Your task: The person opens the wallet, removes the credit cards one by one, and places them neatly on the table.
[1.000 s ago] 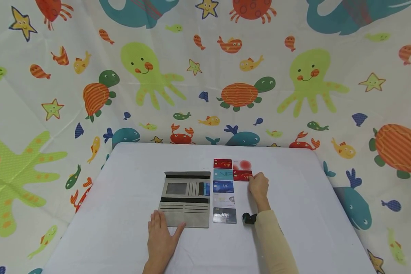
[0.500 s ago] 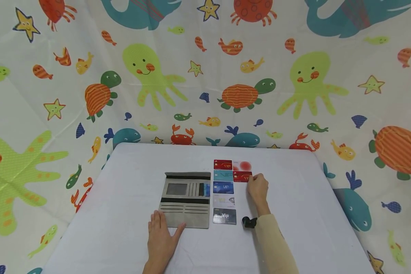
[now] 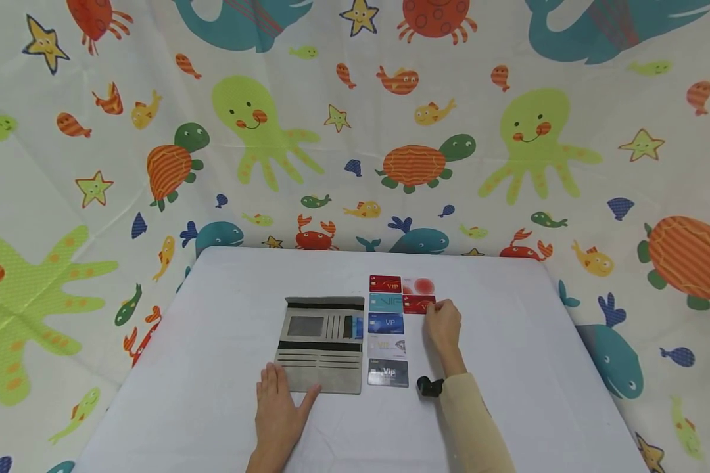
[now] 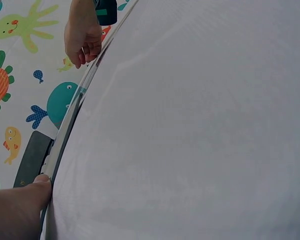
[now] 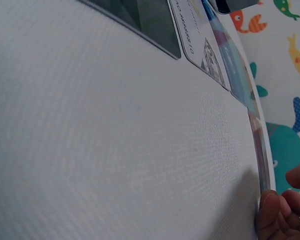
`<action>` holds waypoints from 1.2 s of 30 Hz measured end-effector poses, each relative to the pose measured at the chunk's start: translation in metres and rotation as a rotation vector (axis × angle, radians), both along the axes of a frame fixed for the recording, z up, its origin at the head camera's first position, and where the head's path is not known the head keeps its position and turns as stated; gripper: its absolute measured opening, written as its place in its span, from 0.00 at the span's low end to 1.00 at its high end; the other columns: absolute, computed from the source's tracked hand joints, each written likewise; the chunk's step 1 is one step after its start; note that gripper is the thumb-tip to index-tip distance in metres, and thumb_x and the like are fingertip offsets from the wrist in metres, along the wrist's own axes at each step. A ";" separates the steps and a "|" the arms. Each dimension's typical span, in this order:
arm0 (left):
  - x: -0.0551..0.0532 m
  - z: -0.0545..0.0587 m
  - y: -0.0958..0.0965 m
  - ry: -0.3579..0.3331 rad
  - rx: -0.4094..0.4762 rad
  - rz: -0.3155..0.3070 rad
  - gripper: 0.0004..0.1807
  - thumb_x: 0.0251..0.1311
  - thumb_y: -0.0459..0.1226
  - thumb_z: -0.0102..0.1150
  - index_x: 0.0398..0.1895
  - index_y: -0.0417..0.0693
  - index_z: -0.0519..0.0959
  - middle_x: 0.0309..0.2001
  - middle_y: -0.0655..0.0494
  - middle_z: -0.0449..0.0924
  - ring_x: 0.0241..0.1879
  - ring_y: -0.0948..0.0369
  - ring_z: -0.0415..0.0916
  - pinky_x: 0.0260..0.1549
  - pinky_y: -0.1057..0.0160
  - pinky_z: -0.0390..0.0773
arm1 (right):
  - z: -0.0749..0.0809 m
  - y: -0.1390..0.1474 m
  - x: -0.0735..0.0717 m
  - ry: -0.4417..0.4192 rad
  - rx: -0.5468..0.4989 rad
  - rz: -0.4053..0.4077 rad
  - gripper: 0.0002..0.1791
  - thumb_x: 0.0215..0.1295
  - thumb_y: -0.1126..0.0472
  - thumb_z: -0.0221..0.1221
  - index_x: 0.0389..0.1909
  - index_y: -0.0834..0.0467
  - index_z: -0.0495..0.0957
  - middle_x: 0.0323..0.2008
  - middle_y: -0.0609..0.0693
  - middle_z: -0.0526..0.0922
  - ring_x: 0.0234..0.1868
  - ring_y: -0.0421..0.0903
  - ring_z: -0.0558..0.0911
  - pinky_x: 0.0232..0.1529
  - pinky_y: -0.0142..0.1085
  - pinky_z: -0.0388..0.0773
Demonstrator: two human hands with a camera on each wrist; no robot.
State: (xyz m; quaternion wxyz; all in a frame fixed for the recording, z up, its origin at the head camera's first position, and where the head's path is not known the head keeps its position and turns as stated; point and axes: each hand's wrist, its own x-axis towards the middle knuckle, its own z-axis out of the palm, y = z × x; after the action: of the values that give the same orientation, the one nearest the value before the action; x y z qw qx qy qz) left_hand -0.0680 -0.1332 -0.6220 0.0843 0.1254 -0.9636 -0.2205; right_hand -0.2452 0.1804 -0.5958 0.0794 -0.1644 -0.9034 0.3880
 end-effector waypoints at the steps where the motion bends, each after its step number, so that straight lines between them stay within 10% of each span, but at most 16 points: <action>1: 0.000 0.000 0.000 0.001 0.002 0.001 0.58 0.56 0.63 0.64 0.71 0.23 0.59 0.75 0.27 0.54 0.76 0.36 0.53 0.73 0.39 0.56 | 0.000 0.000 0.000 0.005 0.001 -0.001 0.18 0.72 0.55 0.51 0.45 0.69 0.74 0.38 0.65 0.81 0.38 0.56 0.79 0.36 0.39 0.75; 36: 0.000 0.001 0.000 -0.020 -0.005 -0.008 0.57 0.56 0.63 0.63 0.71 0.23 0.59 0.75 0.27 0.54 0.76 0.36 0.52 0.74 0.39 0.55 | 0.015 -0.032 0.010 0.057 -0.049 0.144 0.16 0.72 0.56 0.56 0.48 0.65 0.76 0.37 0.60 0.81 0.36 0.52 0.78 0.33 0.30 0.73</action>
State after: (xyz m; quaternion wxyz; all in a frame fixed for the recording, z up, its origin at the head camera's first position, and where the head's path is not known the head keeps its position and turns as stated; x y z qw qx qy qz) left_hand -0.0676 -0.1328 -0.6214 0.0742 0.1236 -0.9654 -0.2172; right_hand -0.2356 0.1487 -0.5809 0.0730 -0.0899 -0.9005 0.4191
